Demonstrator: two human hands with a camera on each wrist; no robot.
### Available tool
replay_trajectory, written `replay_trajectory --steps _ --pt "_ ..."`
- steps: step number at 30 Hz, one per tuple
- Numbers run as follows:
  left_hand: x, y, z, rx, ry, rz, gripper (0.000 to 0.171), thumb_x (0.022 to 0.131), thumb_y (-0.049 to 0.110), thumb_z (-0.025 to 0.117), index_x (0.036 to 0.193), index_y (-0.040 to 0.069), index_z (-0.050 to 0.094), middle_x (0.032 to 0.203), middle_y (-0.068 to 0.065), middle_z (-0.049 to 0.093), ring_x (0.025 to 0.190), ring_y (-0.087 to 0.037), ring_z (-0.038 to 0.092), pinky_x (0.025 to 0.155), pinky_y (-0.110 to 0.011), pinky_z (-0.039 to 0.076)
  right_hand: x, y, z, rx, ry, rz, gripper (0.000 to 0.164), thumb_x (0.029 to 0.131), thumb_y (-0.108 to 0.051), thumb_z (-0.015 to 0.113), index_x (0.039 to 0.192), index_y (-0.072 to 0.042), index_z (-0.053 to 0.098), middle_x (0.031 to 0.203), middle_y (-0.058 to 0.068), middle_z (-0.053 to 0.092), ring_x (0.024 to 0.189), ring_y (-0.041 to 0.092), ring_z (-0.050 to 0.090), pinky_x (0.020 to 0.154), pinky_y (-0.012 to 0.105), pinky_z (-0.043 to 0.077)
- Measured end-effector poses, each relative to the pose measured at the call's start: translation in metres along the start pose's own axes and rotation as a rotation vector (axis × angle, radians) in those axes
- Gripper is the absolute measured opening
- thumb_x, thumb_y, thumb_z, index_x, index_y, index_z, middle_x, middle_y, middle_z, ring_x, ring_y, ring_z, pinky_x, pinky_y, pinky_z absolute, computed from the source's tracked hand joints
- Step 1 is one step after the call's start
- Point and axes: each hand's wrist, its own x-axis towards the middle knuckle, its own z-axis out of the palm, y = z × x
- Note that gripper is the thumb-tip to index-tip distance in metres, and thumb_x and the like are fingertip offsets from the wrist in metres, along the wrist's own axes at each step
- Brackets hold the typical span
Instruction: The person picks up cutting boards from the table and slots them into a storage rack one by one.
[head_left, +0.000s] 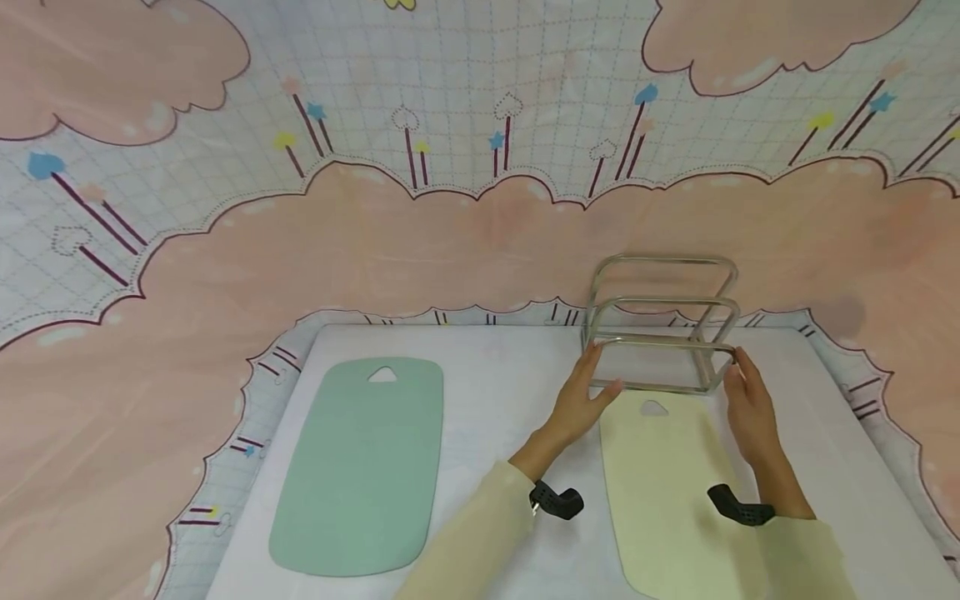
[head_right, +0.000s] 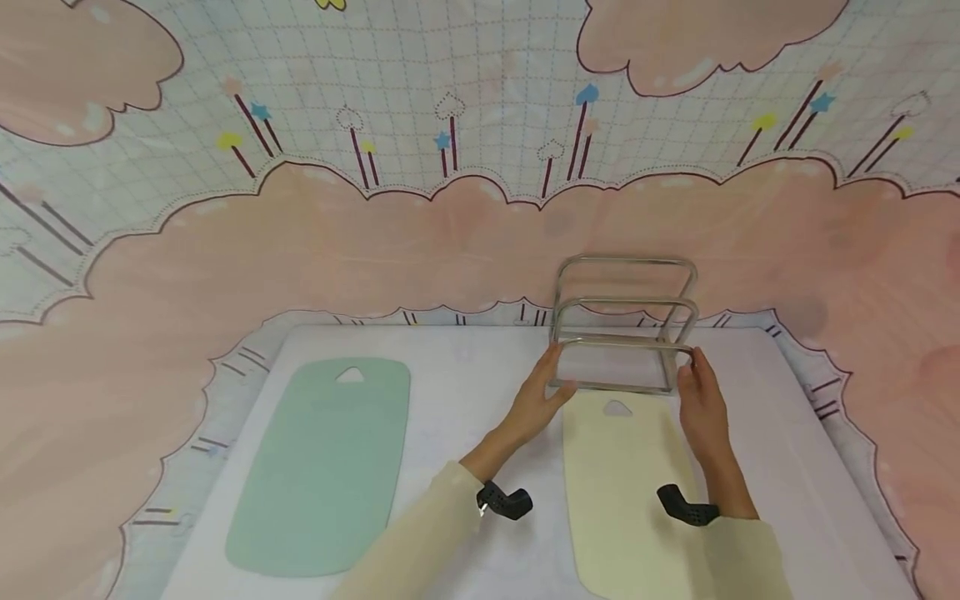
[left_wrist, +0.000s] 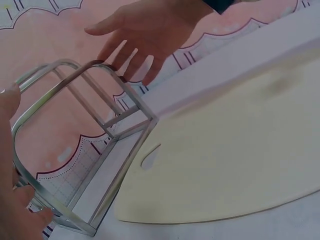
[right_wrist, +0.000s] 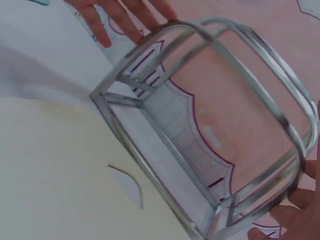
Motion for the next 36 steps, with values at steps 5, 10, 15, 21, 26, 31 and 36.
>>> replay_trajectory --steps 5,10,15,21,26,31,36 --pt "0.003 0.001 -0.002 -0.025 0.025 -0.042 0.068 0.099 0.034 0.053 0.153 0.007 0.021 0.156 -0.012 0.023 0.141 -0.026 0.023 0.111 -0.045 0.025 -0.001 0.004 0.011 0.000 0.055 0.009 0.059 0.106 -0.032 0.031 0.154 -0.009 0.006 0.157 0.017 0.011 0.142 0.034 0.010 0.114 0.042 0.012" --pt "0.006 0.001 -0.005 -0.015 0.021 -0.062 0.069 0.098 0.036 0.054 0.153 0.010 0.022 0.155 -0.009 0.025 0.141 -0.024 0.024 0.111 -0.043 0.025 -0.003 0.002 0.016 -0.027 0.084 0.023 0.059 0.105 -0.033 0.034 0.155 -0.013 0.010 0.157 0.015 0.016 0.142 0.032 0.016 0.114 0.032 0.018" --pt "0.005 -0.001 -0.007 -0.001 0.002 -0.059 0.069 0.098 0.036 0.054 0.153 0.010 0.021 0.156 -0.006 0.023 0.141 -0.023 0.023 0.112 -0.042 0.024 -0.003 0.002 0.017 -0.047 0.085 0.057 0.061 0.104 -0.036 0.036 0.155 -0.015 0.010 0.157 0.014 0.017 0.141 0.033 0.019 0.113 0.039 0.021" --pt "0.004 -0.003 -0.014 -0.012 -0.010 -0.041 0.071 0.097 0.037 0.055 0.153 0.009 0.021 0.156 -0.005 0.023 0.141 -0.023 0.023 0.112 -0.041 0.023 -0.004 -0.001 0.020 -0.027 0.054 0.055 0.063 0.104 -0.036 0.038 0.155 -0.017 0.006 0.158 0.010 0.011 0.143 0.030 0.012 0.112 0.042 0.021" --pt "0.001 -0.008 -0.020 0.015 0.006 -0.048 0.071 0.097 0.037 0.056 0.153 0.009 0.021 0.156 -0.005 0.024 0.141 -0.024 0.024 0.112 -0.043 0.024 -0.002 -0.003 0.026 -0.017 0.023 0.028 0.063 0.104 -0.035 0.039 0.155 -0.015 0.007 0.158 0.011 0.012 0.143 0.031 0.014 0.111 0.044 0.023" --pt "-0.001 -0.010 -0.025 0.019 0.022 -0.047 0.072 0.096 0.038 0.055 0.153 0.011 0.021 0.155 -0.007 0.026 0.140 -0.024 0.025 0.111 -0.043 0.025 0.000 -0.004 0.028 -0.026 0.013 0.022 0.062 0.104 -0.035 0.038 0.155 -0.017 0.009 0.157 0.013 0.014 0.142 0.033 0.017 0.111 0.044 0.023" --pt "-0.003 -0.012 -0.026 0.025 0.030 -0.056 0.071 0.096 0.039 0.055 0.154 0.014 0.021 0.153 -0.010 0.030 0.139 -0.025 0.028 0.111 -0.042 0.026 0.000 -0.005 0.028 -0.027 0.017 0.045 0.062 0.104 -0.037 0.038 0.155 -0.017 0.010 0.156 0.015 0.017 0.141 0.036 0.019 0.110 0.042 0.024"
